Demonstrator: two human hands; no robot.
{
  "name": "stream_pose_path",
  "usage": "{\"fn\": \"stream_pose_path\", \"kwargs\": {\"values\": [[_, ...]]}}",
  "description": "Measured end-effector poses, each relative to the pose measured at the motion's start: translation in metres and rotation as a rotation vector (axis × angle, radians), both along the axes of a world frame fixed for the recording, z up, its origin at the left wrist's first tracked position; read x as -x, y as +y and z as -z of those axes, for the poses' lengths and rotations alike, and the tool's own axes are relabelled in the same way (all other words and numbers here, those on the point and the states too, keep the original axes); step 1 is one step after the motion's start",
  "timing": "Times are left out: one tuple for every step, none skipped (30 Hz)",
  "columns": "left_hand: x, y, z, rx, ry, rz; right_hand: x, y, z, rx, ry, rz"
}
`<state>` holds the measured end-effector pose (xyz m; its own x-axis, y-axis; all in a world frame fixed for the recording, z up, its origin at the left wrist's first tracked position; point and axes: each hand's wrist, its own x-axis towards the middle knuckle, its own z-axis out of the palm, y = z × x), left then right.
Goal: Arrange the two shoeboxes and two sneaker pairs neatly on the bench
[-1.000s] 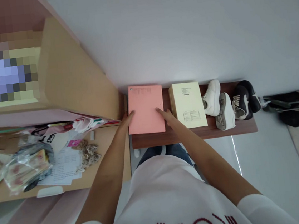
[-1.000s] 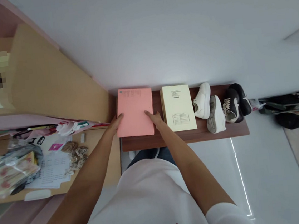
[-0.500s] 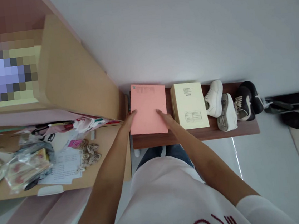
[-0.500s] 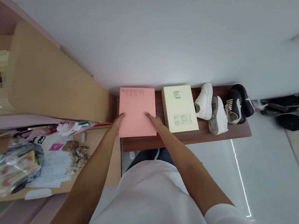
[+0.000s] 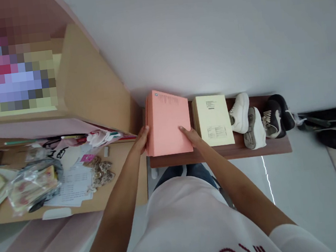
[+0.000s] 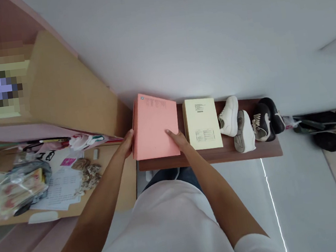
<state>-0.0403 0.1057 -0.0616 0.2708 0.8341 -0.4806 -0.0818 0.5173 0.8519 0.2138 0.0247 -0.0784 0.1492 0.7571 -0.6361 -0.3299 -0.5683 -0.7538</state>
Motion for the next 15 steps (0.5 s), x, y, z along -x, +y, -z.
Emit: {"fn": "stream_pose_path", "kwargs": {"values": [[0.001, -0.002, -0.005, 0.007, -0.018, -0.010, 0.002, 0.000, -0.002, -0.021, -0.030, 0.006], [0.002, -0.004, -0.010, 0.015, -0.035, -0.015, 0.004, -0.001, -0.004, -0.045, -0.067, 0.009], [0.003, -0.005, -0.015, 0.025, -0.054, -0.013, 0.007, -0.001, -0.006, -0.073, -0.107, 0.005], [0.004, -0.007, -0.020, 0.035, -0.078, -0.002, 0.009, -0.001, -0.008, -0.101, -0.151, -0.005], [0.005, -0.009, -0.024, 0.043, -0.100, 0.008, 0.011, -0.002, -0.010, -0.125, -0.198, -0.019], [0.005, -0.011, -0.027, 0.045, -0.116, 0.010, 0.012, -0.002, -0.012, -0.138, -0.247, -0.035], [0.005, -0.013, -0.030, 0.045, -0.125, 0.006, 0.014, -0.002, -0.014, -0.139, -0.295, -0.053], [0.005, -0.015, -0.032, 0.043, -0.127, -0.002, 0.015, -0.002, -0.016, -0.127, -0.343, -0.069], [0.005, -0.016, -0.034, 0.041, -0.123, -0.010, 0.017, -0.002, -0.018, -0.107, -0.387, -0.081], [0.004, -0.017, -0.035, 0.045, -0.115, -0.016, 0.018, -0.002, -0.020, -0.084, -0.422, -0.093], [0.003, -0.018, -0.037, 0.057, -0.103, -0.016, 0.020, -0.002, -0.022, -0.063, -0.448, -0.106], [0.002, -0.018, -0.038, 0.072, -0.088, -0.014, 0.022, -0.001, -0.023, -0.044, -0.465, -0.121], [0.001, -0.019, -0.040, 0.085, -0.068, -0.012, 0.024, -0.001, -0.025, -0.029, -0.473, -0.140], [0.000, -0.019, -0.042, 0.092, -0.047, -0.010, 0.026, 0.000, -0.027, -0.022, -0.471, -0.159], [-0.001, -0.019, -0.043, 0.092, -0.023, -0.010, 0.029, 0.000, -0.029, -0.024, -0.460, -0.177]]}}
